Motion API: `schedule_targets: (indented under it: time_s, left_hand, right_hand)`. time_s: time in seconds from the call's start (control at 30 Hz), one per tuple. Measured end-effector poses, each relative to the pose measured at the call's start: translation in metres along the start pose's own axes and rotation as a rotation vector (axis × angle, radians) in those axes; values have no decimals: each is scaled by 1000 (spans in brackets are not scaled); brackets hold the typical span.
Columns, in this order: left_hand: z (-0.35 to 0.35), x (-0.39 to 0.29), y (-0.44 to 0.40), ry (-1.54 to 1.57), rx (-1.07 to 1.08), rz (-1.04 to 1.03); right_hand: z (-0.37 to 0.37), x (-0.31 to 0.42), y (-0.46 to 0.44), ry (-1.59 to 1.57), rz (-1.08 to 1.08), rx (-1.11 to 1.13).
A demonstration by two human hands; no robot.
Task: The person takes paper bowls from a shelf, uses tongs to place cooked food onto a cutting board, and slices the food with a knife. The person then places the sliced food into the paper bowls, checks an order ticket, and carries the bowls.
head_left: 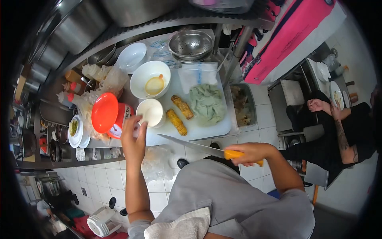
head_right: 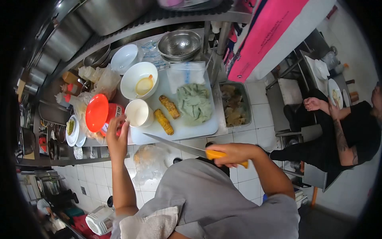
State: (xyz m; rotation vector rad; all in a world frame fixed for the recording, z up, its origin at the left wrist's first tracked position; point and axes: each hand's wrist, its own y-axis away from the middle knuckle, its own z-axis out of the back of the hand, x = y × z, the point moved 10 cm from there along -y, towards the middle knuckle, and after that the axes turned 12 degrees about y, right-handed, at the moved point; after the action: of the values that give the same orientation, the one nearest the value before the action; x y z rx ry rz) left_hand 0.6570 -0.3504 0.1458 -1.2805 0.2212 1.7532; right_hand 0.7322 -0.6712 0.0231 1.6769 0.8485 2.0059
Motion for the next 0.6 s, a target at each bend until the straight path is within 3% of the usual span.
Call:
schedule_targets:
  time_s: [0.07, 0.13, 0.2, 0.37, 0.47, 0.6]
  left_hand:
    - [-44, -37, -39, -38, 91, -222]
    - [-106, -62, -85, 151, 192, -212]
    - [-184, -59, -133, 336, 304, -329]
    - [-318, -53, -192, 435, 583, 291]
    - [-348, -49, -206, 223, 746, 293]
    - [-352, -51, -208, 210, 801, 379]
  right_hand:
    - [6, -28, 38, -7, -89, -94]
    - [8, -44, 62, -52, -106, -159]
    - [8, -58, 74, -95, -115, -225]
    - [3, -92, 88, -287, -109, -374]
    - [-4, -112, 92, -393, -79, -396]
    - [-1, -133, 90, -420, -44, -407]
